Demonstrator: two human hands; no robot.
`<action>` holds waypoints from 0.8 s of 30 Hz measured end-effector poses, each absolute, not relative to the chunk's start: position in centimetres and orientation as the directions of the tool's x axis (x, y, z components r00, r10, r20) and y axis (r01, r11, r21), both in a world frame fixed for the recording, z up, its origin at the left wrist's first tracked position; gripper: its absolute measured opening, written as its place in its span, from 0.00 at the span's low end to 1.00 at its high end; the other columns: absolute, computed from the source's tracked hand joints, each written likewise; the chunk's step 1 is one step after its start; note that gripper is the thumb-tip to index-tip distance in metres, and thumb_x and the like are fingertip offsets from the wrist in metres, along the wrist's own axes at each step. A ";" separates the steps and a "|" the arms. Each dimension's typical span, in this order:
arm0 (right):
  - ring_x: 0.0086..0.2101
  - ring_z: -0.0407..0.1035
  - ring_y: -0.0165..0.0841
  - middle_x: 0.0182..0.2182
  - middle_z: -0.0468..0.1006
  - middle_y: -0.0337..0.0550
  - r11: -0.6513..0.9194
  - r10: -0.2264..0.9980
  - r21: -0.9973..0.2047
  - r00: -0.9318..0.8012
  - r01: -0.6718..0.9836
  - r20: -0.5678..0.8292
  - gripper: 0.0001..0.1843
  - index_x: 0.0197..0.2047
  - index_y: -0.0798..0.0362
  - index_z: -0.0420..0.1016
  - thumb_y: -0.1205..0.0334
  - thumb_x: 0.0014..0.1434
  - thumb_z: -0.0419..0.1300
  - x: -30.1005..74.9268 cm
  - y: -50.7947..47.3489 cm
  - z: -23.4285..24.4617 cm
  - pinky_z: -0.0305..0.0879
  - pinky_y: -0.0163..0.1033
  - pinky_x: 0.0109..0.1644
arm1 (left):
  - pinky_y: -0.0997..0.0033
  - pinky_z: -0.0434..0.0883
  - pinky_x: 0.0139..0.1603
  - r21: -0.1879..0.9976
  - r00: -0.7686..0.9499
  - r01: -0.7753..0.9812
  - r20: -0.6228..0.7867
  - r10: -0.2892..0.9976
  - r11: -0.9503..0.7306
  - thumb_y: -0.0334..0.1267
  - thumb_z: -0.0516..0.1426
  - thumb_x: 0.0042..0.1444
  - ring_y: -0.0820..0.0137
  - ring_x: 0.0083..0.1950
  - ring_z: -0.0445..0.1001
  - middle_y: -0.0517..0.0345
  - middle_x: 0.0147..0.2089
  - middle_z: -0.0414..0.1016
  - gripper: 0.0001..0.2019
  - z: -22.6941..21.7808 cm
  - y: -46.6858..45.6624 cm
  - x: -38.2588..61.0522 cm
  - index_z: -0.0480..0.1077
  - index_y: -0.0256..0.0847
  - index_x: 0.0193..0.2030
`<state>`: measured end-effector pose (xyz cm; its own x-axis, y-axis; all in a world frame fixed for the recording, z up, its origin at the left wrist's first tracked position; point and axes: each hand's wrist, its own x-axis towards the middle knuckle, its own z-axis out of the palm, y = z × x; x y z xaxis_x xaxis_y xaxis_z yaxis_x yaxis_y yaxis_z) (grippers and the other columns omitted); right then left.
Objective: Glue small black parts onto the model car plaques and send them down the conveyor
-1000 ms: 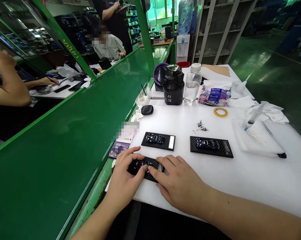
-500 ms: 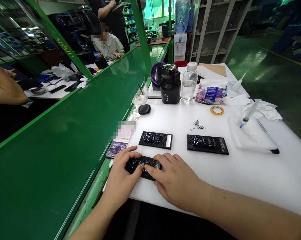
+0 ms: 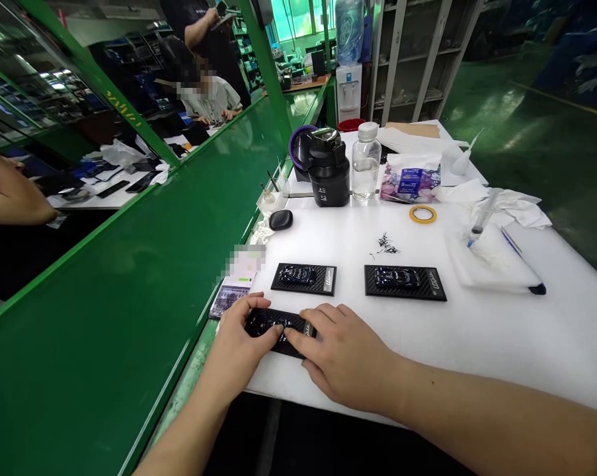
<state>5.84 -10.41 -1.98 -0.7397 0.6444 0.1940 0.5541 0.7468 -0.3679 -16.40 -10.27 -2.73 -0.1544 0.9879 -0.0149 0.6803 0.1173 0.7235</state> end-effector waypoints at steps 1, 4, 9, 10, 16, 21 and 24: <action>0.48 0.62 0.45 0.52 0.69 0.53 0.748 0.644 -0.362 -0.739 0.556 0.196 0.24 0.64 0.53 0.66 0.61 0.65 0.57 5.8 -10.4 -2.0 0.63 0.49 0.48 | 0.52 0.71 0.54 0.720 -0.153 0.683 -0.020 0.988 0.120 0.44 0.64 0.48 0.54 0.56 0.72 0.47 0.61 0.71 0.20 -2.7 -10.3 -16.5 0.71 0.43 0.48; 0.48 0.62 0.45 0.52 0.69 0.54 0.759 0.637 -0.339 -0.744 0.556 0.205 0.25 0.64 0.53 0.65 0.62 0.65 0.55 5.8 -10.5 -2.1 0.62 0.49 0.48 | 0.52 0.71 0.54 0.715 -0.138 0.689 -0.031 0.990 0.118 0.44 0.64 0.49 0.54 0.58 0.72 0.48 0.62 0.69 0.20 -2.8 -10.3 -16.7 0.70 0.44 0.49; 0.47 0.62 0.46 0.53 0.68 0.55 0.770 0.631 -0.280 -0.747 0.573 0.208 0.25 0.64 0.54 0.64 0.63 0.65 0.54 5.5 -10.8 -2.3 0.62 0.50 0.46 | 0.48 0.67 0.60 0.731 -0.117 0.680 0.033 0.993 0.056 0.47 0.62 0.51 0.53 0.62 0.68 0.49 0.65 0.66 0.20 -3.0 -10.6 -16.8 0.69 0.45 0.50; 0.46 0.62 0.46 0.52 0.68 0.55 0.772 0.630 -0.269 -0.749 0.576 0.206 0.25 0.64 0.54 0.64 0.63 0.64 0.55 5.4 -10.8 -2.3 0.62 0.50 0.46 | 0.48 0.66 0.61 0.741 -0.118 0.670 0.036 0.992 0.053 0.47 0.62 0.52 0.53 0.62 0.68 0.49 0.65 0.66 0.19 -3.1 -10.6 -16.8 0.69 0.46 0.50; 0.44 0.62 0.45 0.49 0.69 0.54 0.771 0.635 -0.226 -0.748 0.596 0.194 0.26 0.63 0.54 0.64 0.62 0.62 0.56 5.1 -10.9 -2.2 0.62 0.49 0.43 | 0.44 0.61 0.65 0.752 -0.102 0.656 0.003 0.995 0.065 0.48 0.61 0.52 0.52 0.65 0.65 0.52 0.66 0.65 0.19 -3.0 -10.8 -16.9 0.69 0.47 0.50; 0.45 0.62 0.45 0.50 0.69 0.53 0.758 0.647 -0.261 -0.741 0.598 0.181 0.23 0.61 0.52 0.66 0.63 0.62 0.56 5.2 -10.8 -2.0 0.62 0.48 0.45 | 0.44 0.59 0.68 0.721 -0.097 0.691 0.013 0.995 0.058 0.44 0.62 0.50 0.52 0.66 0.64 0.52 0.65 0.66 0.19 -3.0 -10.7 -16.7 0.70 0.47 0.50; 0.46 0.61 0.44 0.49 0.69 0.52 0.748 0.655 -0.288 -0.735 0.598 0.176 0.22 0.60 0.50 0.67 0.63 0.63 0.56 5.3 -10.6 -2.0 0.61 0.47 0.47 | 0.44 0.58 0.68 0.719 -0.095 0.692 0.009 0.995 0.060 0.43 0.62 0.49 0.53 0.65 0.65 0.50 0.64 0.67 0.20 -2.6 -10.5 -16.6 0.70 0.45 0.50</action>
